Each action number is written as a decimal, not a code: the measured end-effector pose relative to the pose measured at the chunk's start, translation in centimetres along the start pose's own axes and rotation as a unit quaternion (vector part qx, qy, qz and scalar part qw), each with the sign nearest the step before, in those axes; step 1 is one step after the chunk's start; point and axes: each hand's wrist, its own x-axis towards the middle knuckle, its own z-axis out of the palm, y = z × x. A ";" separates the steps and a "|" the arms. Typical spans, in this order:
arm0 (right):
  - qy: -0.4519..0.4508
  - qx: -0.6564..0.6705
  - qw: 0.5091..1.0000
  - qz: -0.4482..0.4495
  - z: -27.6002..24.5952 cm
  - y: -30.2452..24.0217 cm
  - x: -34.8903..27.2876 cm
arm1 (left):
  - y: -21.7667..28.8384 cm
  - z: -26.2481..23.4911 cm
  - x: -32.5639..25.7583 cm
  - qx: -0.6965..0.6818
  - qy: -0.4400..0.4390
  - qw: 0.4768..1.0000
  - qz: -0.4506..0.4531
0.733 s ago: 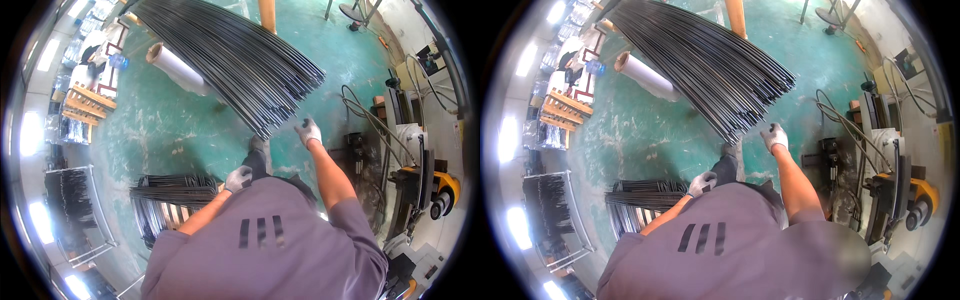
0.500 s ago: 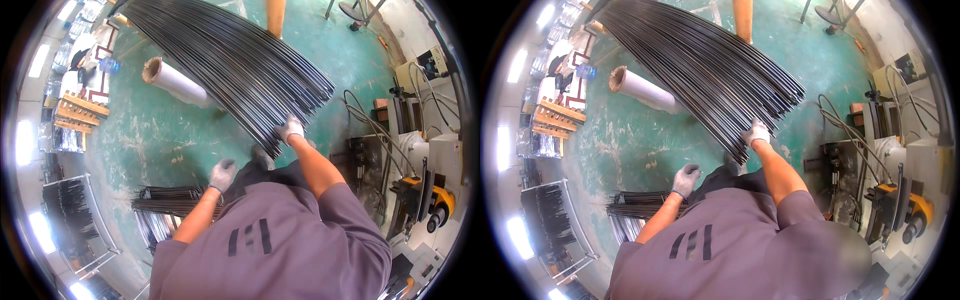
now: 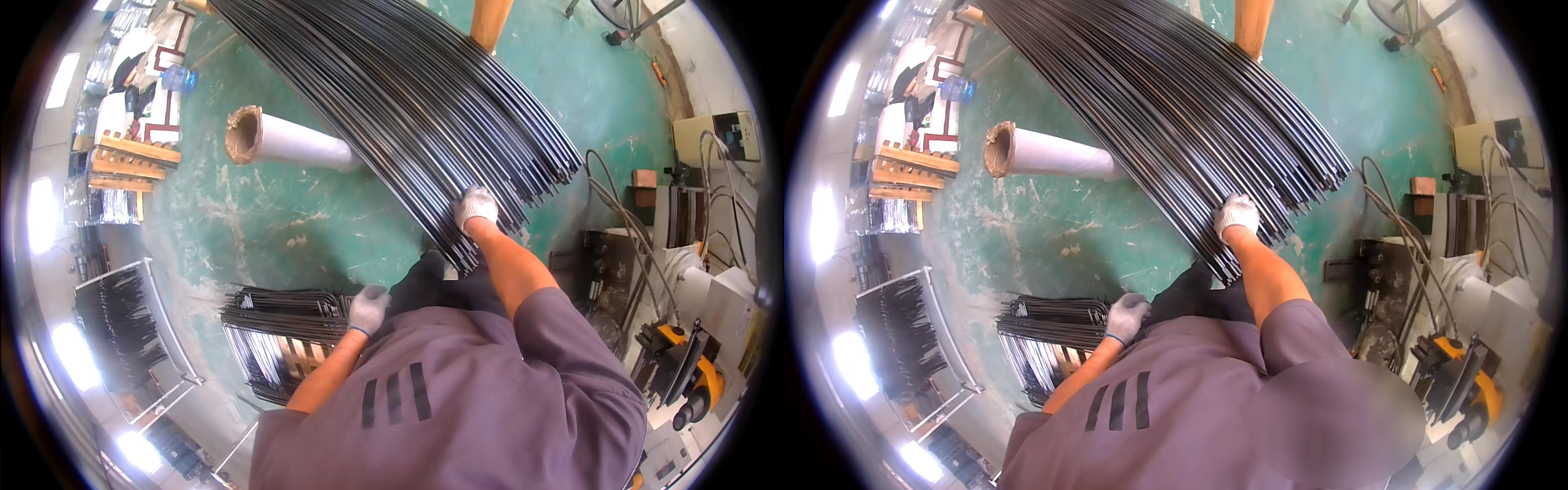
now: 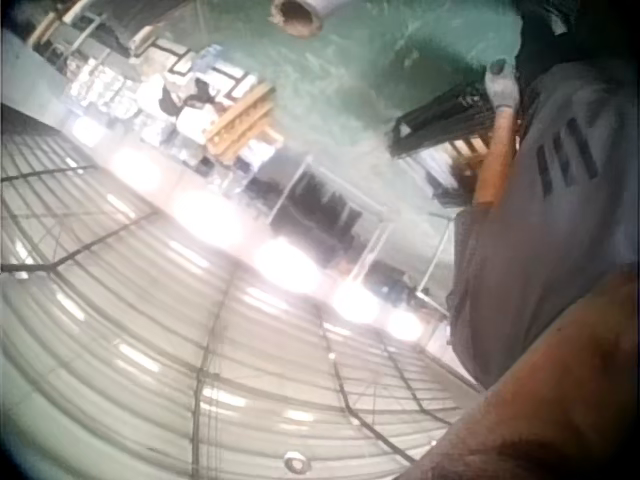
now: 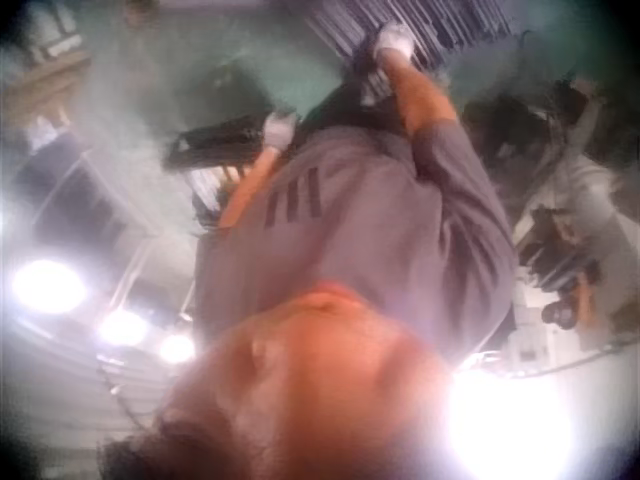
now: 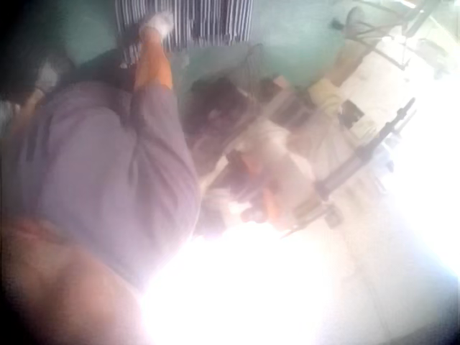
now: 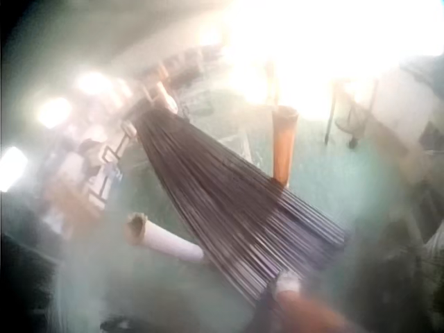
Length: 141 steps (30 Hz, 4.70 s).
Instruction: The person repeatedly picks up bundles of long metal rods from the floor and feeds them into a yellow and white industrial bending machine. They align the rods, operate the machine to bend them, and then remove the finished pieces to place them into a metal rack. The cycle of loading, bending, and unloading continues throughout the clip.
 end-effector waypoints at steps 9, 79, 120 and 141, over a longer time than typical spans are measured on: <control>-0.175 0.009 0.982 -0.076 -5.2 0.7 2.2 | 11.2 3.8 0.5 0.253 -0.028 0.930 0.266; 0.387 0.484 0.400 0.675 8.5 36.5 -61.6 | 29.0 26.7 -17.5 -0.238 -0.621 0.733 0.147; 0.775 0.549 -0.096 0.297 -11.3 53.5 -60.6 | 38.2 63.8 -14.0 -0.039 -0.688 0.723 0.038; 0.708 0.542 -0.012 0.453 -10.6 56.3 -54.7 | 31.8 66.6 -18.4 0.030 -0.638 0.765 0.085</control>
